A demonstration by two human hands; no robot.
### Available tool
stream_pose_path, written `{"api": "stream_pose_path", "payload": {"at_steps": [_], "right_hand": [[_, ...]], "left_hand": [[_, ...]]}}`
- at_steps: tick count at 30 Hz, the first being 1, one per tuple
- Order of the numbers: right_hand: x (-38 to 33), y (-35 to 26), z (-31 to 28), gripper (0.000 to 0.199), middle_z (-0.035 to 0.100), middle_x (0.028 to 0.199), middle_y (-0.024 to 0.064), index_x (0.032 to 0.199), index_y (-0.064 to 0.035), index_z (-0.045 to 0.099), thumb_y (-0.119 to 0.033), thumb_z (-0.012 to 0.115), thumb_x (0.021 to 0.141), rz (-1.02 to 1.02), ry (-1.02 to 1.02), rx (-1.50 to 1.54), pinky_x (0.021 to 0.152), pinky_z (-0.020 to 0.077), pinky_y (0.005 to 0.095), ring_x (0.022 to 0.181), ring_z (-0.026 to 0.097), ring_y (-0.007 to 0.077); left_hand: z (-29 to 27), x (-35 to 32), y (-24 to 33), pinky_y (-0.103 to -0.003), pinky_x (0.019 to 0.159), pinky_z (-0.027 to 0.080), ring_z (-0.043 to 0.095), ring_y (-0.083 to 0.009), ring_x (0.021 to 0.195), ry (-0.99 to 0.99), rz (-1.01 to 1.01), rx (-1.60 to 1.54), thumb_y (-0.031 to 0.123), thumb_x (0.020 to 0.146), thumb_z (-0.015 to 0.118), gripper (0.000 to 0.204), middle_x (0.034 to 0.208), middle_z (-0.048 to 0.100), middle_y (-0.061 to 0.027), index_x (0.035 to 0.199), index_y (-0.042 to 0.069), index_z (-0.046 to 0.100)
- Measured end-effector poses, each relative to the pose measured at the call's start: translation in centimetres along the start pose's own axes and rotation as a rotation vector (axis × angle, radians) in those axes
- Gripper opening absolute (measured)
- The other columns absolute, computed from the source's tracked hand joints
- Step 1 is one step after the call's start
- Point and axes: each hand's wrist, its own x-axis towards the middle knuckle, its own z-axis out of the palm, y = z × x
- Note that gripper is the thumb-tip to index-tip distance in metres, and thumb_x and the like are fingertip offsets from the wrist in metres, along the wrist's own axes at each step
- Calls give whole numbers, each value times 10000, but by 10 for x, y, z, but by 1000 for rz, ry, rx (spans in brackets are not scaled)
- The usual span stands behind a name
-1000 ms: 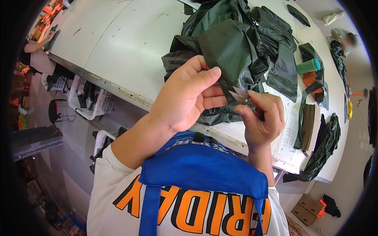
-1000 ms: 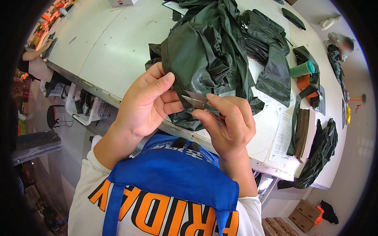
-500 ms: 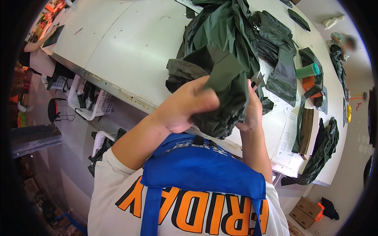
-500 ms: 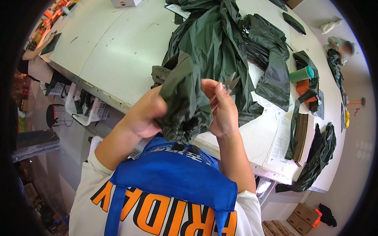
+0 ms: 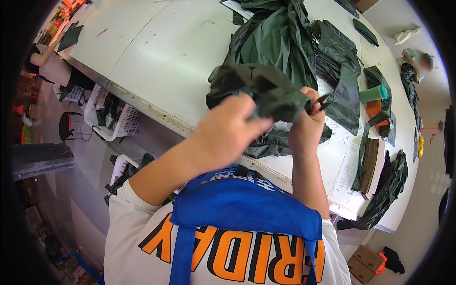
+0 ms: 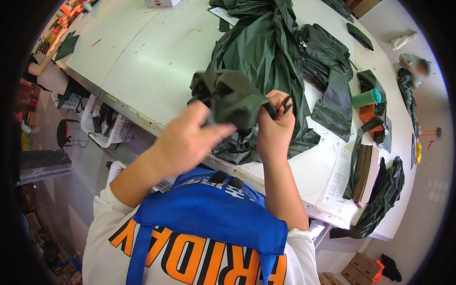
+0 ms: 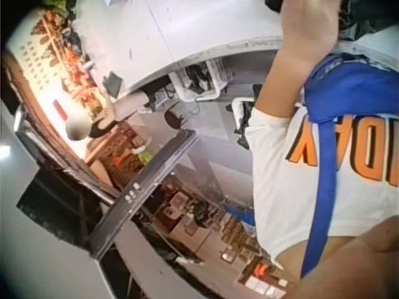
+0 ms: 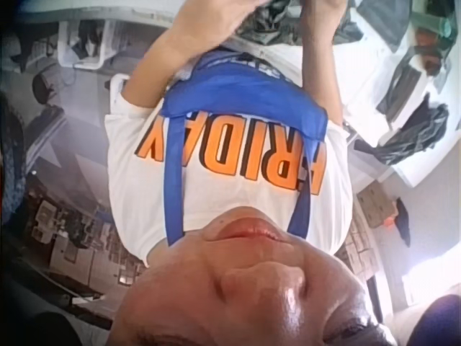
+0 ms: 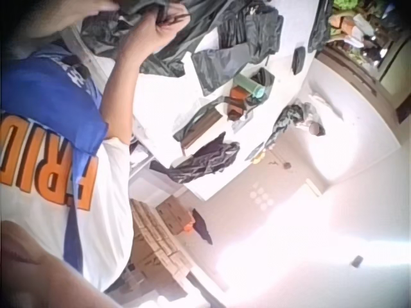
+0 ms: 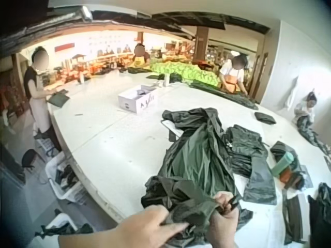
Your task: The person folds a dark green jacket on a white worktable. They smooth the fabric, fold the sleeves inward, fold the body in half, then roll it tightly into a compact bundle. The jacket is placed into a matching green pouch and the pouch is closed.
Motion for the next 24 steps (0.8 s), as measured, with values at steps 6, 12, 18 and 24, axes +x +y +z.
{"api": "stream_pose_path", "payload": {"at_steps": [6, 12, 18, 24], "right_hand": [[-34, -17, 29, 336, 453, 731, 78, 637, -60, 393, 132, 664, 587, -565, -382, -580, 579, 366, 283, 659, 466, 212], [-29, 4, 14, 242, 369, 623, 16, 675, -38, 415, 138, 567, 609, -315, 8, -604, 527, 335, 227, 580, 362, 74], [-20, -19, 19, 266, 337, 658, -67, 689, -78, 403, 120, 571, 630, 51, -183, -278, 542, 250, 182, 598, 296, 36], [-9, -27, 12, 212, 373, 631, -55, 745, -61, 468, 111, 546, 650, -350, 9, -716, 494, 263, 194, 560, 302, 42]], "left_hand": [[-13, -7, -37, -390, 689, 474, 566, -316, 798, 270, -434, 239, -69, 686, 580, 111, 913, 507, -125, 774, -3, 595], [-18, -15, -32, -347, 636, 462, 552, -274, 699, 285, -363, -48, -57, 694, 634, 103, 838, 516, -118, 785, -17, 608], [-24, -19, -28, -317, 584, 467, 569, -253, 662, 382, -300, 32, -74, 697, 614, 239, 872, 533, -110, 909, 30, 643], [-44, -14, -4, -361, 631, 498, 611, -294, 726, 20, -450, 172, -61, 711, 546, 314, 1053, 544, -123, 1000, 35, 619]]}}
